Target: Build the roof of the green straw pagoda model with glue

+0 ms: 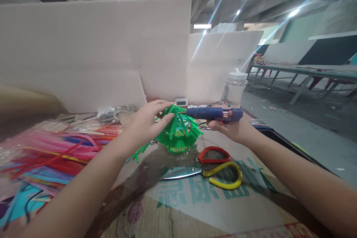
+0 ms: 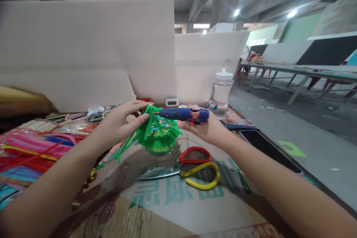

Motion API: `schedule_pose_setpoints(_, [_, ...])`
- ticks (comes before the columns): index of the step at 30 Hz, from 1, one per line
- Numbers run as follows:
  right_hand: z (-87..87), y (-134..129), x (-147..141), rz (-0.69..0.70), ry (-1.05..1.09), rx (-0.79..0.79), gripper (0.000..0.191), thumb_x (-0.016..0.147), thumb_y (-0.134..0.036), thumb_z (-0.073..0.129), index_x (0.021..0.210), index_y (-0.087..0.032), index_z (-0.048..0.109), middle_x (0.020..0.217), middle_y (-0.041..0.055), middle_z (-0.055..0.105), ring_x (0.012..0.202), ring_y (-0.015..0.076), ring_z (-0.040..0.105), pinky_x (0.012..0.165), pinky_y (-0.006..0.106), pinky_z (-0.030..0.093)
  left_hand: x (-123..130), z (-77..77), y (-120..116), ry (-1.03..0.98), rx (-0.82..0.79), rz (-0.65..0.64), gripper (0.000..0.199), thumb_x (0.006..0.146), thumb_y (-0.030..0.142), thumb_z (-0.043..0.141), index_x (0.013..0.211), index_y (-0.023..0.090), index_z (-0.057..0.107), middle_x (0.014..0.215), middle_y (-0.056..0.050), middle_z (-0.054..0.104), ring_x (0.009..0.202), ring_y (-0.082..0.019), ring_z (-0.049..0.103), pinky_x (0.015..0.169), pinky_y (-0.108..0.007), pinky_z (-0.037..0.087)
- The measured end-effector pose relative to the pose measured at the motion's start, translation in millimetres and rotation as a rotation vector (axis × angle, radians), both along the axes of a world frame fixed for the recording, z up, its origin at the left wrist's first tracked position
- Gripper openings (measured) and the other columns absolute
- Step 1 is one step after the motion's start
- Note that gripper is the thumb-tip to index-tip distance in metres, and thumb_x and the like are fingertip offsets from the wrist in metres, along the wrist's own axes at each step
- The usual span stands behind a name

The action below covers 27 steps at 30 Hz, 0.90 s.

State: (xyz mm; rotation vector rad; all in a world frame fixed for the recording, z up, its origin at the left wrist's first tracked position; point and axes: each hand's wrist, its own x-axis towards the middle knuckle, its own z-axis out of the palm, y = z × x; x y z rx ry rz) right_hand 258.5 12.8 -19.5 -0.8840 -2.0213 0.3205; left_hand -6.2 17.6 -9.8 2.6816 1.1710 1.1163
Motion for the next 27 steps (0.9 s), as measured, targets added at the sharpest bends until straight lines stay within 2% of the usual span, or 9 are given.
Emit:
schedule_pose_setpoints(6, [-0.9,2.6,-1.0,-0.03,0.001,0.032,0.042,0.077,-0.06,0.066,0.069,-0.02,0.057,0.065,0.0014,0.063,0.059,0.016,0.056,0.054,0.027,0.047,1.6,0.7,-0.5,-0.003,0.003,0.002,0.035,0.096,0.036,0.05,0.124,0.018,0.063,0.124,-0.008,0.066,0.113,-0.021,0.061,0.097,-0.037,0.048])
schedule_pose_setpoints(11, [-1.2,2.1,-1.9,-0.046,-0.005,0.022,0.042,0.077,-0.062,0.066,0.078,-0.02,0.062,0.072,0.0041,0.069,0.067,0.0202,0.062,0.058,0.03,0.05,3.1,1.1,-2.2,-0.001,0.016,-0.007,0.034,0.096,0.034,0.05,0.124,0.018,0.063,0.124,-0.008,0.066,0.114,-0.021,0.06,0.098,-0.037,0.048])
schedule_pose_setpoints(21, [1.2,1.4,-2.0,-0.064,-0.018,0.032,0.045,0.076,-0.064,0.066,0.07,-0.02,0.06,0.065,0.0025,0.066,0.06,0.0186,0.061,0.054,0.028,0.048,2.7,0.1,-3.4,-0.001,0.041,-0.012,0.033,0.096,0.033,0.051,0.122,0.016,0.064,0.122,-0.008,0.067,0.113,-0.02,0.061,0.099,-0.035,0.047])
schedule_pose_setpoints(27, [-1.1,1.5,-1.7,-0.083,-0.037,0.036,0.045,0.076,-0.064,0.065,0.077,-0.019,0.067,0.072,0.0053,0.07,0.068,0.022,0.065,0.059,0.031,0.051,1.4,-0.1,0.1,-0.016,0.039,-0.016,0.033,0.096,0.033,0.052,0.122,0.017,0.064,0.123,-0.007,0.067,0.113,-0.019,0.061,0.099,-0.035,0.047])
